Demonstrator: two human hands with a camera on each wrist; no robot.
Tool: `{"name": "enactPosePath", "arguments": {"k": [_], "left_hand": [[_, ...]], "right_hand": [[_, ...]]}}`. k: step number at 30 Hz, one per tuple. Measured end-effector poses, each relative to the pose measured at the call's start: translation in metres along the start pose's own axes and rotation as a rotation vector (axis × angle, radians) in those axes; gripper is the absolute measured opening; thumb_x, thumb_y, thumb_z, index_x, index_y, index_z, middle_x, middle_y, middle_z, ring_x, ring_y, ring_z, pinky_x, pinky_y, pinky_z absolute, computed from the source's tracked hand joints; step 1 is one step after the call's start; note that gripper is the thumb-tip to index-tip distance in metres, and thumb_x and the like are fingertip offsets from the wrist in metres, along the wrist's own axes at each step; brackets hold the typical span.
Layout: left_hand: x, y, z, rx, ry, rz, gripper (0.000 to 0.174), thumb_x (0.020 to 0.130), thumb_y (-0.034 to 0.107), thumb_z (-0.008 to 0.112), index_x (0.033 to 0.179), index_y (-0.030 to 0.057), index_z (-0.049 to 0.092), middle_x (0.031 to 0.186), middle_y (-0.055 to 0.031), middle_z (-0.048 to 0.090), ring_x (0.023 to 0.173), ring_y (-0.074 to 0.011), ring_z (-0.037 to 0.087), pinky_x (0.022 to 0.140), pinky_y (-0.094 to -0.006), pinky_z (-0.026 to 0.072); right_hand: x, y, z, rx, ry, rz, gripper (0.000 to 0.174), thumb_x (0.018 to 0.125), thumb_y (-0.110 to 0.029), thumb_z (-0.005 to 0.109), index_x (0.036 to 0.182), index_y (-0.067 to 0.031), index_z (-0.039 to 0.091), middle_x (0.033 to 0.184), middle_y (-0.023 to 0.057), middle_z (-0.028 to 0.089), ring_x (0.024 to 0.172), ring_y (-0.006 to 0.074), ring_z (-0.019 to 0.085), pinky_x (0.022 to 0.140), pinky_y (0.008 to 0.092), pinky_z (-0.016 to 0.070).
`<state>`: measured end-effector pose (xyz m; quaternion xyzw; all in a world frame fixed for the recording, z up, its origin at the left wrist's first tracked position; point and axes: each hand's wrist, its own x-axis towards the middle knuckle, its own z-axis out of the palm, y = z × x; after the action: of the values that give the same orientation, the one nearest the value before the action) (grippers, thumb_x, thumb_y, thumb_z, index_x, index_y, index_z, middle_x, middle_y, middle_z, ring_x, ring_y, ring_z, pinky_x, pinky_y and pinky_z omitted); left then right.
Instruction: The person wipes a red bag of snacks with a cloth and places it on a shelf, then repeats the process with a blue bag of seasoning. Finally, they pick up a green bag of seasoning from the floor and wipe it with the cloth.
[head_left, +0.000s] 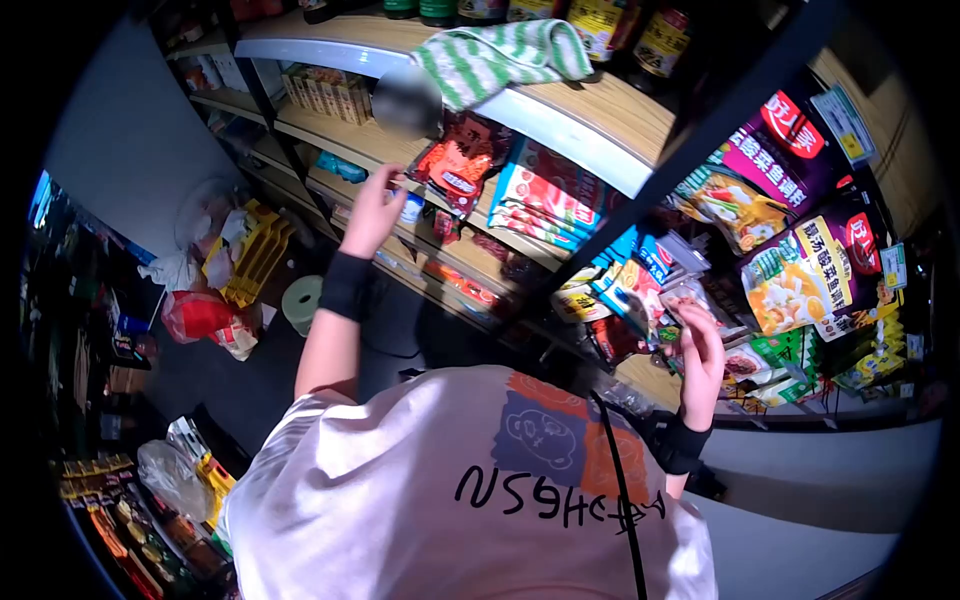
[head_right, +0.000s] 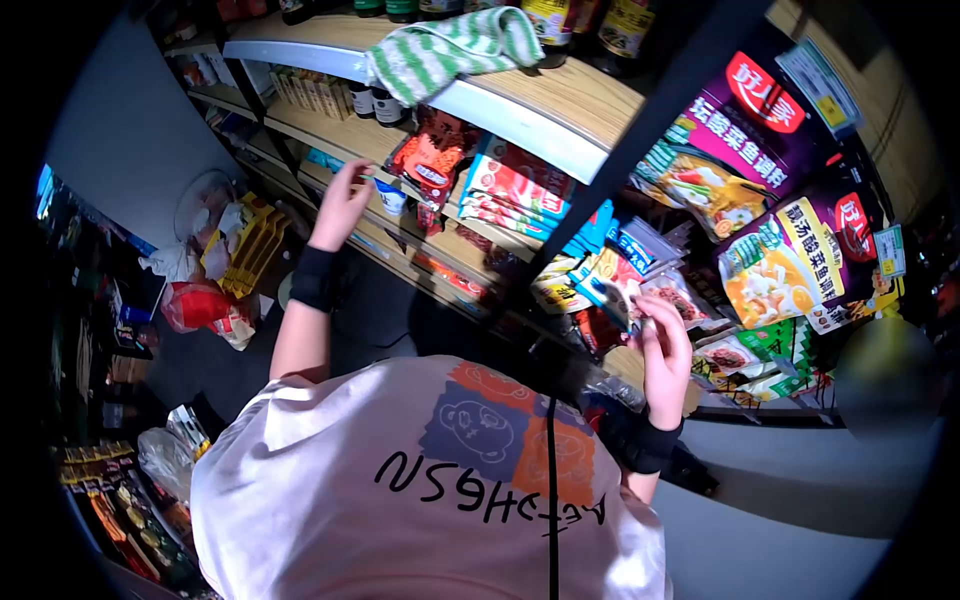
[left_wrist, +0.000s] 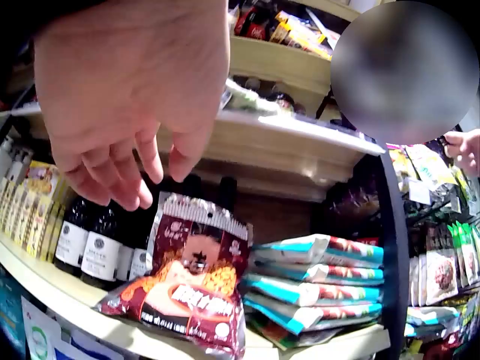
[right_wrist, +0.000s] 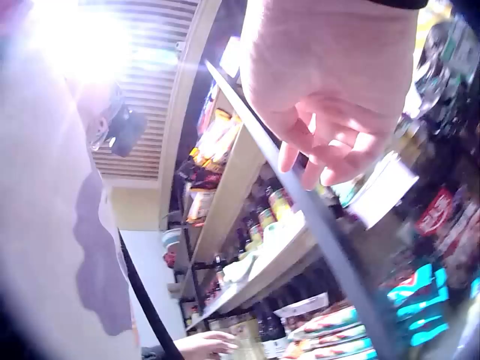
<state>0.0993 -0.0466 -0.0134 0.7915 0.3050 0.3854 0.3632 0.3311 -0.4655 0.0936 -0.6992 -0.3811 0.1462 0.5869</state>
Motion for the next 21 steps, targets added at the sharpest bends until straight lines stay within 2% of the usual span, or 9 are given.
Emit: {"name": "enactPosePath", "arguments": {"k": [3,5,9,11,14,16,18,19,21], "left_hand": [[0.037,-0.057,0.024,0.088,-0.115,0.067,0.045,0.084,0.019,0.064,0.121,-0.0017,0.050,0.112,-0.0194,0.059,0.103,-0.0309,0.058,0.090,-0.0367,0.0447],[0.060,-0.072,0.038,0.136,-0.105,0.158,0.051,0.084,0.023,0.064,0.124,-0.0044,0.047,0.117,-0.0226,0.056,0.110,-0.0351,0.053,0.095,-0.0384,0.0417],[0.102,-0.096,0.066,0.005,-0.204,0.071,0.060,0.083,0.036,0.066,0.125,-0.0036,0.047,0.115,-0.0246,0.057,0.109,-0.0369,0.053,0.095,-0.0402,0.0415],[0.108,-0.084,0.065,0.215,-0.162,0.061,0.064,0.080,0.043,0.066,0.122,-0.0019,0.049,0.113,-0.0241,0.057,0.107,-0.0373,0.054,0.093,-0.0416,0.0426],[0.115,-0.087,0.068,0.368,-0.100,-0.016,0.063,0.078,0.048,0.067,0.116,-0.0002,0.051,0.111,-0.0217,0.059,0.104,-0.0364,0.057,0.090,-0.0434,0.0444],[0.132,-0.122,0.085,0.131,-0.263,-0.071,0.064,0.077,0.050,0.068,0.115,0.0004,0.052,0.110,-0.0208,0.060,0.102,-0.0360,0.058,0.088,-0.0428,0.0457],[0.146,-0.146,0.093,-0.095,-0.395,-0.125,0.066,0.074,0.049,0.072,0.115,0.0012,0.052,0.106,-0.0175,0.064,0.096,-0.0320,0.063,0.084,-0.0400,0.0483],[0.150,-0.149,0.094,-0.309,-0.493,-0.206,0.051,0.078,0.026,0.076,0.114,-0.0032,0.054,0.104,-0.0114,0.065,0.089,-0.0170,0.063,0.079,-0.0308,0.0510],[0.149,-0.144,0.083,-0.546,-0.791,-0.239,0.043,0.082,0.020,0.073,0.114,-0.0024,0.055,0.105,-0.0091,0.065,0.088,-0.0147,0.063,0.079,-0.0295,0.0519]], "right_hand": [[0.036,-0.028,0.063,-0.024,-0.111,-0.154,0.022,0.092,-0.001,0.050,0.112,-0.0027,0.058,0.116,0.0067,0.057,0.088,0.0103,0.055,0.074,0.0226,0.0448],[0.071,-0.067,0.109,-0.321,-0.158,-0.415,0.023,0.090,0.000,0.051,0.113,-0.0015,0.057,0.110,0.0080,0.059,0.090,0.0136,0.056,0.078,0.0253,0.0452],[0.136,-0.119,0.180,-0.419,-0.112,-0.460,0.025,0.089,-0.005,0.052,0.114,-0.0032,0.056,0.108,0.0110,0.059,0.096,0.0196,0.057,0.084,0.0294,0.0441],[0.180,-0.121,0.205,-0.519,-0.110,-0.705,0.027,0.089,-0.011,0.053,0.115,-0.0047,0.056,0.110,0.0137,0.059,0.101,0.0266,0.056,0.088,0.0338,0.0429],[0.232,-0.109,0.239,-0.662,0.027,-0.820,0.035,0.088,-0.023,0.057,0.117,-0.0054,0.055,0.111,0.0161,0.058,0.106,0.0335,0.054,0.093,0.0389,0.0408],[0.252,-0.083,0.254,-0.732,0.177,-0.790,0.041,0.085,-0.036,0.060,0.114,-0.0071,0.059,0.107,0.0146,0.059,0.103,0.0349,0.054,0.092,0.0424,0.0408],[0.250,-0.080,0.259,-0.918,0.163,-0.711,0.040,0.084,-0.039,0.061,0.110,-0.0079,0.062,0.104,0.0127,0.060,0.101,0.0342,0.054,0.089,0.0427,0.0414],[0.248,-0.078,0.260,-1.010,0.155,-0.669,0.040,0.084,-0.041,0.061,0.107,-0.0083,0.064,0.103,0.0117,0.060,0.101,0.0339,0.055,0.088,0.0428,0.0416],[0.249,-0.076,0.257,-0.940,0.177,-0.720,0.031,0.083,-0.036,0.063,0.094,-0.0071,0.065,0.093,0.0117,0.062,0.094,0.0322,0.057,0.081,0.0416,0.0433]]}}
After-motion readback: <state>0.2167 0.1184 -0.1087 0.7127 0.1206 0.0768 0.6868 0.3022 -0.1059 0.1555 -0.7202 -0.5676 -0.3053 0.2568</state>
